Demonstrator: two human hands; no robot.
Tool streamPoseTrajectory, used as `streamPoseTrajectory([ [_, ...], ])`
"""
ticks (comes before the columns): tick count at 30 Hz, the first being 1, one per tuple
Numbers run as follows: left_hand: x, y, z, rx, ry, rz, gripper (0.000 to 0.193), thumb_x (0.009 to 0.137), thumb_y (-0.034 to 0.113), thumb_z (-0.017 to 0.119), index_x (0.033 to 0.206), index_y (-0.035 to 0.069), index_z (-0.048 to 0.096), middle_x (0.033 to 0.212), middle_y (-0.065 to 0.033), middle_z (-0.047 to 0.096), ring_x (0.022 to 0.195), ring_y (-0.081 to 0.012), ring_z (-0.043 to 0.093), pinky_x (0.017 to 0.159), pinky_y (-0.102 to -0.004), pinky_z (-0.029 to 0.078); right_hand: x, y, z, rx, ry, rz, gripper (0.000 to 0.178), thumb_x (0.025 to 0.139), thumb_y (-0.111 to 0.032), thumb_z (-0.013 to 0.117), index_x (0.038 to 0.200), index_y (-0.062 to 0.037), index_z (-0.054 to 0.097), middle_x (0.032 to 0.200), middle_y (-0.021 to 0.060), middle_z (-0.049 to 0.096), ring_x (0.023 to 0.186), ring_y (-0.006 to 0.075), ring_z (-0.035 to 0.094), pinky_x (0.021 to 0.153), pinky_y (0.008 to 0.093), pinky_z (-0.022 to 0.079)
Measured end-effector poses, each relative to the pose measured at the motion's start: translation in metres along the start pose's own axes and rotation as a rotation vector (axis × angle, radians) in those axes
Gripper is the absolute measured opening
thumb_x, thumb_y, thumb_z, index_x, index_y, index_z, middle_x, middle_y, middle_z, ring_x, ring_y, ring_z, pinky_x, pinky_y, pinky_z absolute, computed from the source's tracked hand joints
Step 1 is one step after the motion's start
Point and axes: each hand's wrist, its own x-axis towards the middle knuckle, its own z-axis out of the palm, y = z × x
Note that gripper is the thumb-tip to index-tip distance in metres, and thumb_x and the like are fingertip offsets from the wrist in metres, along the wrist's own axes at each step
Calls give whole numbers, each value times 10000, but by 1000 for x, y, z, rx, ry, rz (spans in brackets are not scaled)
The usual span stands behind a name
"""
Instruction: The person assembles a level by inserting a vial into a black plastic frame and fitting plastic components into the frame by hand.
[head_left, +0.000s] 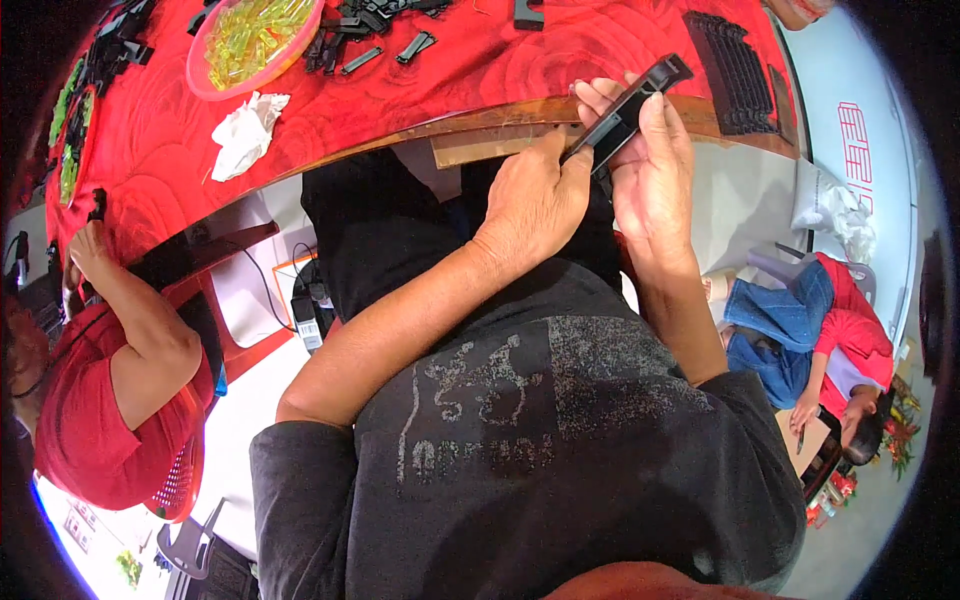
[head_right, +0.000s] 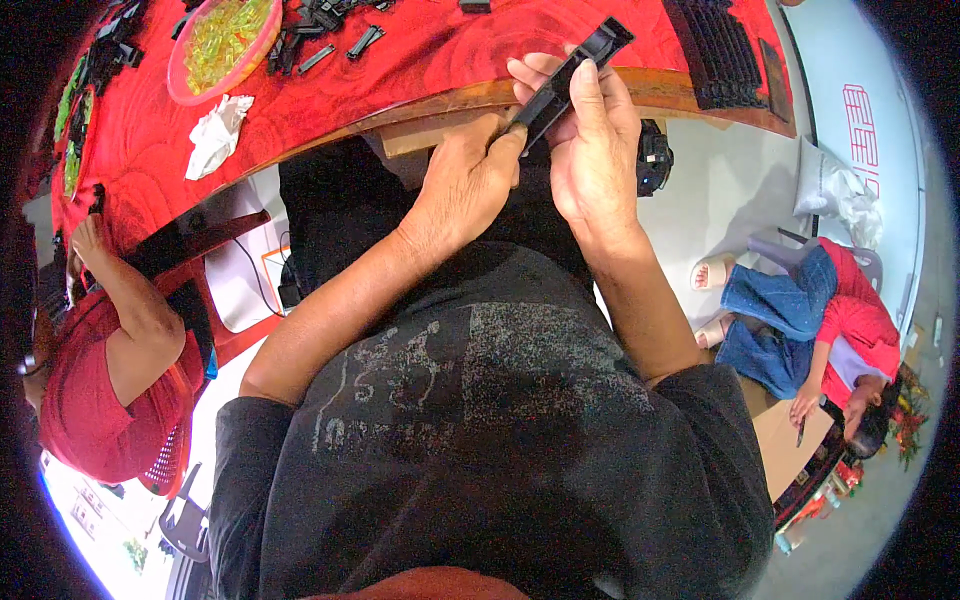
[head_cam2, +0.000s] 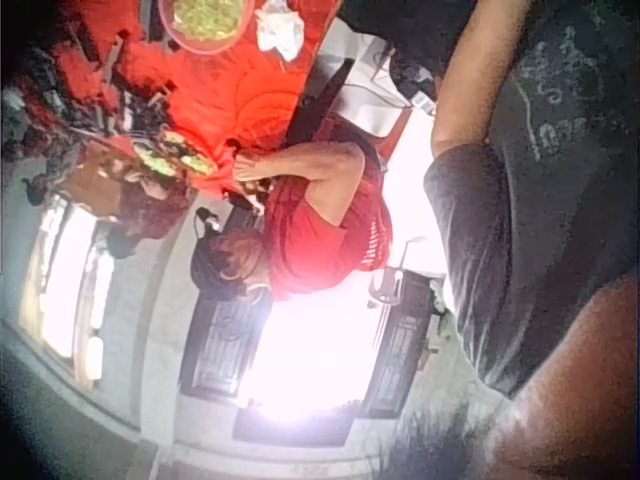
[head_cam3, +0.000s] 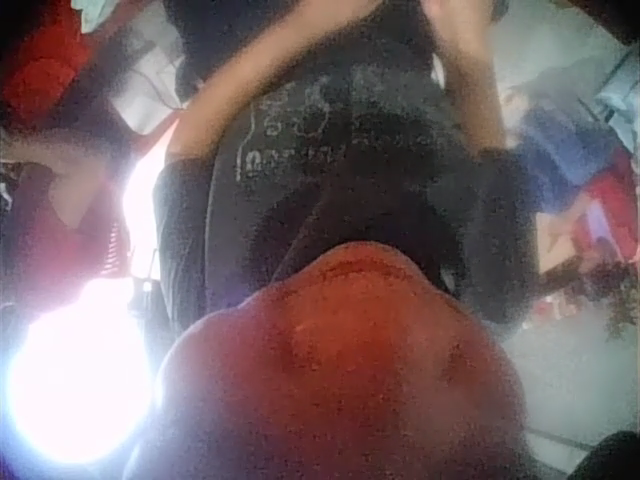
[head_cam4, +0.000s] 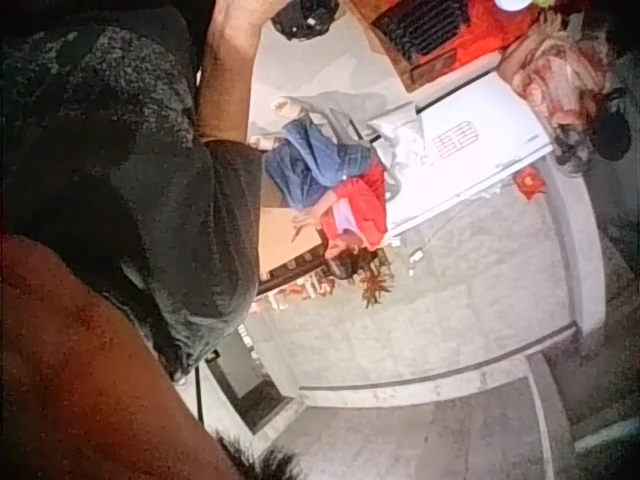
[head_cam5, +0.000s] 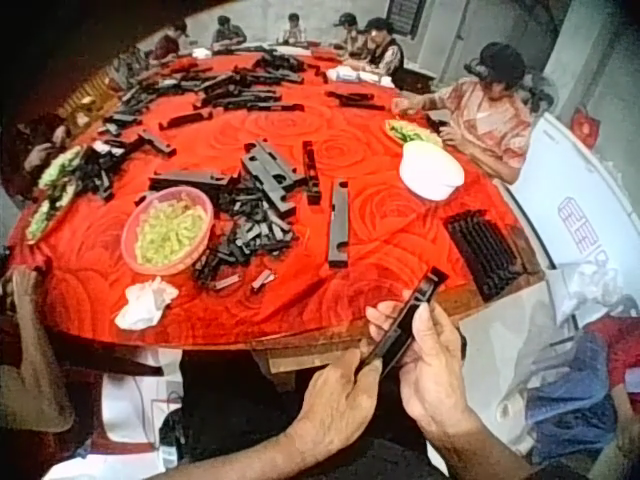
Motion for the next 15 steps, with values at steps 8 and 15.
streamPoseTrajectory([
  [8,2,-1,0,78,-73,29,399,952,322,452,1002,-48,592,870,-331,625,899,-500,601,826,-554,450,-4,-3,2,-89,-4,-15,339,1033,-272,460,1191,26,493,1141,208,624,1100,345,626,998,455,492],
  [15,5,1,1,7,-80,26,452,952,361,453,941,-49,642,866,-328,631,912,-497,603,828,-543,456,-5,-4,0,-77,-1,-9,337,1029,-271,470,1175,33,492,1124,200,626,1101,344,625,997,453,491],
])
